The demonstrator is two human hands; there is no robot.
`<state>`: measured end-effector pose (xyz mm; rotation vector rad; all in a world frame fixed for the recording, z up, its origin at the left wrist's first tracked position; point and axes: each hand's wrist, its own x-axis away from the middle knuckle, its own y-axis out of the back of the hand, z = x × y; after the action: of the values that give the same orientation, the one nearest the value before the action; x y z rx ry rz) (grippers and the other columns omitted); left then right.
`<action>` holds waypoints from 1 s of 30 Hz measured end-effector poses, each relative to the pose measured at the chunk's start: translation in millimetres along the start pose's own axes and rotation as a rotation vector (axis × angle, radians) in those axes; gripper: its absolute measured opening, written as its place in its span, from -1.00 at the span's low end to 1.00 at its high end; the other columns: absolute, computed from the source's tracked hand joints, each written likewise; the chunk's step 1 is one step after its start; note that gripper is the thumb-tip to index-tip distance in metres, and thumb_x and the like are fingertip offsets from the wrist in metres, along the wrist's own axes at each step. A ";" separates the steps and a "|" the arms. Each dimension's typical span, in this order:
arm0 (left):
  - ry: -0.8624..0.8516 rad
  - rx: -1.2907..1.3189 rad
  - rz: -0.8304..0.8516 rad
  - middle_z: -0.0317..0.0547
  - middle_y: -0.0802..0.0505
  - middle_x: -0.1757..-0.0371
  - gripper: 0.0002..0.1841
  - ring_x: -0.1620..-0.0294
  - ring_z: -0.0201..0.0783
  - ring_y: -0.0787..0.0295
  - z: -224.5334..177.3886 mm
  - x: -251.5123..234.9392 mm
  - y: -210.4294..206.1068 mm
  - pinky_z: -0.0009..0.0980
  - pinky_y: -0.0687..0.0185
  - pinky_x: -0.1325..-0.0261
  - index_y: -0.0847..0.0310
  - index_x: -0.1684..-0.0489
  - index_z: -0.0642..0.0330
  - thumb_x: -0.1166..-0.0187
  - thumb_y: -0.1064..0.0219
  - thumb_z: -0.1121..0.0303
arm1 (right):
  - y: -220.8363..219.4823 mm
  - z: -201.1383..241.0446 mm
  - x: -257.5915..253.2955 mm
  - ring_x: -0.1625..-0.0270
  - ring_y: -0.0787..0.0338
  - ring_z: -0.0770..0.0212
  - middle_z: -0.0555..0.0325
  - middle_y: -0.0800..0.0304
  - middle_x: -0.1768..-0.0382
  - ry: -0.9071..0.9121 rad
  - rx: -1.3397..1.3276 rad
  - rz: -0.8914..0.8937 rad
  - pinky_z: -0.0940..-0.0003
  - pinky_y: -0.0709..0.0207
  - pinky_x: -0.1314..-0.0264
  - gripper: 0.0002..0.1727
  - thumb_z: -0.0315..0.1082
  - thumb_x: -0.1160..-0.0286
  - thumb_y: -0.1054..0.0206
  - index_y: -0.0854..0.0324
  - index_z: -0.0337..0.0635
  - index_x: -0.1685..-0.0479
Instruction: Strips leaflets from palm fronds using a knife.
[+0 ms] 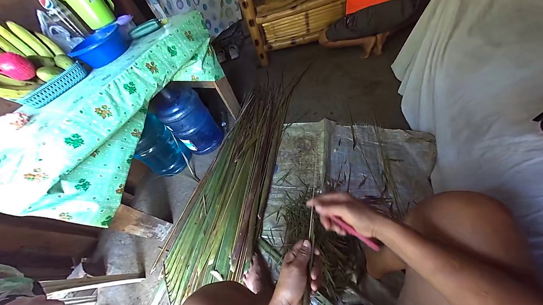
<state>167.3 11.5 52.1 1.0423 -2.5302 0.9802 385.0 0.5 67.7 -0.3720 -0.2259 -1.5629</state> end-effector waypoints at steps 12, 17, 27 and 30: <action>-0.101 -0.195 -0.210 -0.30 -0.61 0.68 -0.68 0.78 -0.52 -0.49 -3.9 -0.1 -5.6 -0.65 -0.49 0.68 -0.54 0.19 0.27 -0.90 0.11 0.38 | -1.8 -2.7 -1.7 0.65 -0.50 0.49 0.31 -0.61 0.59 0.051 0.139 -0.005 0.59 -0.37 0.58 -0.75 -0.29 -0.78 -0.13 -0.67 -0.25 0.07; -0.110 -0.174 -0.242 -0.36 -0.52 0.75 -0.65 0.82 -0.56 -0.35 -4.6 -1.6 -1.6 -0.67 -0.34 0.73 -0.53 0.19 0.24 -0.92 0.15 0.33 | -20.1 -11.7 7.6 0.37 -0.64 0.34 0.08 -0.74 0.35 0.250 0.537 0.142 0.38 -0.54 0.19 -0.67 -0.22 -0.73 -0.19 -0.75 -0.31 -0.02; -0.100 -0.120 -0.167 -0.42 -0.44 0.79 -0.63 0.86 -0.59 -0.30 0.0 1.7 -1.8 -0.69 -0.27 0.77 -0.53 0.23 0.20 -0.91 0.18 0.31 | 5.5 -19.4 -20.4 0.17 -0.79 0.15 -0.09 -0.84 0.23 0.373 0.662 -0.136 0.16 -0.59 -0.02 -0.64 -0.22 -0.72 -0.17 -0.79 -0.33 0.00; -0.086 -0.133 -0.158 -0.43 -0.44 0.81 -0.62 0.87 -0.60 -0.31 -0.2 4.5 -2.3 -0.70 -0.28 0.77 -0.54 0.25 0.19 -0.90 0.18 0.32 | 13.1 -18.9 -24.6 0.23 -0.78 0.22 -0.04 -0.85 0.22 0.362 0.634 -0.239 0.24 -0.62 0.02 -0.63 -0.23 -0.73 -0.15 -0.79 -0.31 -0.09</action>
<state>165.7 8.0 55.3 1.2455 -2.4949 0.7299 396.2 16.0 40.0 0.4447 -0.4752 -1.6653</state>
